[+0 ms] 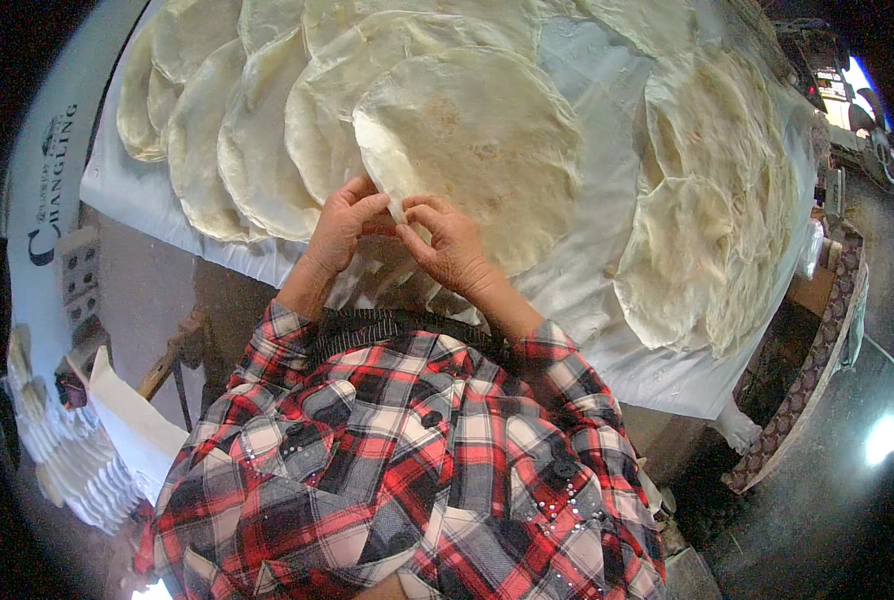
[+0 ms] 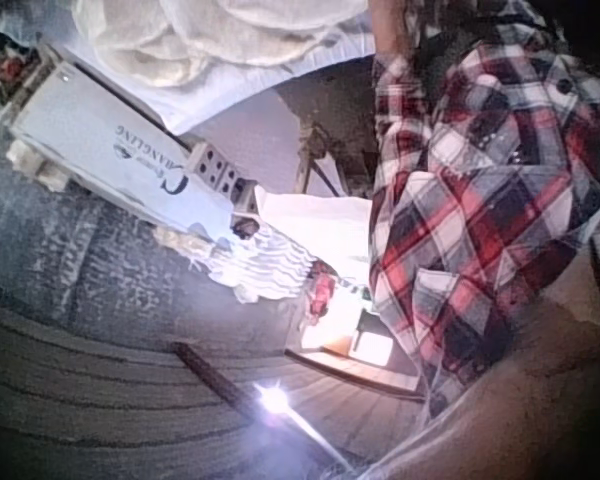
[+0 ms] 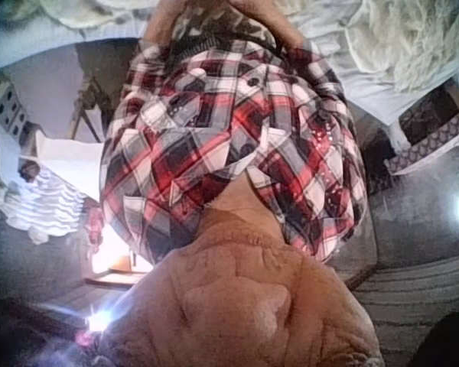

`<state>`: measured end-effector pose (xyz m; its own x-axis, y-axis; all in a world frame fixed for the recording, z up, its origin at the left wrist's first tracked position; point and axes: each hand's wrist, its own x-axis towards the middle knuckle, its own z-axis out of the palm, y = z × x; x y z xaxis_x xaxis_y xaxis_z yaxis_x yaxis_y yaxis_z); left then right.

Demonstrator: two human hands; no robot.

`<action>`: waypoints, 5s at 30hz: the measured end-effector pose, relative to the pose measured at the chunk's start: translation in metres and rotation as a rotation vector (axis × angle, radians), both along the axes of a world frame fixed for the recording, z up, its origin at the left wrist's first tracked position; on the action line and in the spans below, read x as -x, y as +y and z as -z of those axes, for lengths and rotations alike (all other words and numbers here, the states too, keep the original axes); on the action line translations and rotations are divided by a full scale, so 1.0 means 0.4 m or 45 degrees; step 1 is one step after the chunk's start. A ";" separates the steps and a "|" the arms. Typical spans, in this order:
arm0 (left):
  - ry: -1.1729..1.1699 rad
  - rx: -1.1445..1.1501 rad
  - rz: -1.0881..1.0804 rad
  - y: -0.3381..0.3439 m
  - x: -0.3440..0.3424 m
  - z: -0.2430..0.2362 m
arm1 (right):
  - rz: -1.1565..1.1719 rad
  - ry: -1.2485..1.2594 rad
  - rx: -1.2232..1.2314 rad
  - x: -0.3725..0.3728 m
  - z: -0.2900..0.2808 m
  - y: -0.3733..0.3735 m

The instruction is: The person repeatedly picks up thin, round dough sheets from a large pile on a table, unfolds them, and places them back down. The action is continuous and repetitive throughout the clip.

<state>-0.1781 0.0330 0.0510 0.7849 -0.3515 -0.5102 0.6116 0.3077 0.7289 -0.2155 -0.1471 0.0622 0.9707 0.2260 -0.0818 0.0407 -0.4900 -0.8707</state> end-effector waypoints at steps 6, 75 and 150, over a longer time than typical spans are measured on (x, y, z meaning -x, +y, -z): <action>0.012 -0.013 0.007 0.014 0.001 -0.006 | 0.050 0.051 -0.048 0.002 -0.018 0.017; -0.975 0.106 -0.575 0.312 -0.163 0.123 | 0.888 -0.141 -1.439 0.084 -0.165 -0.593; -1.656 -1.035 0.889 -0.476 -0.020 -0.058 | 0.648 -0.304 1.252 0.045 -0.093 -0.615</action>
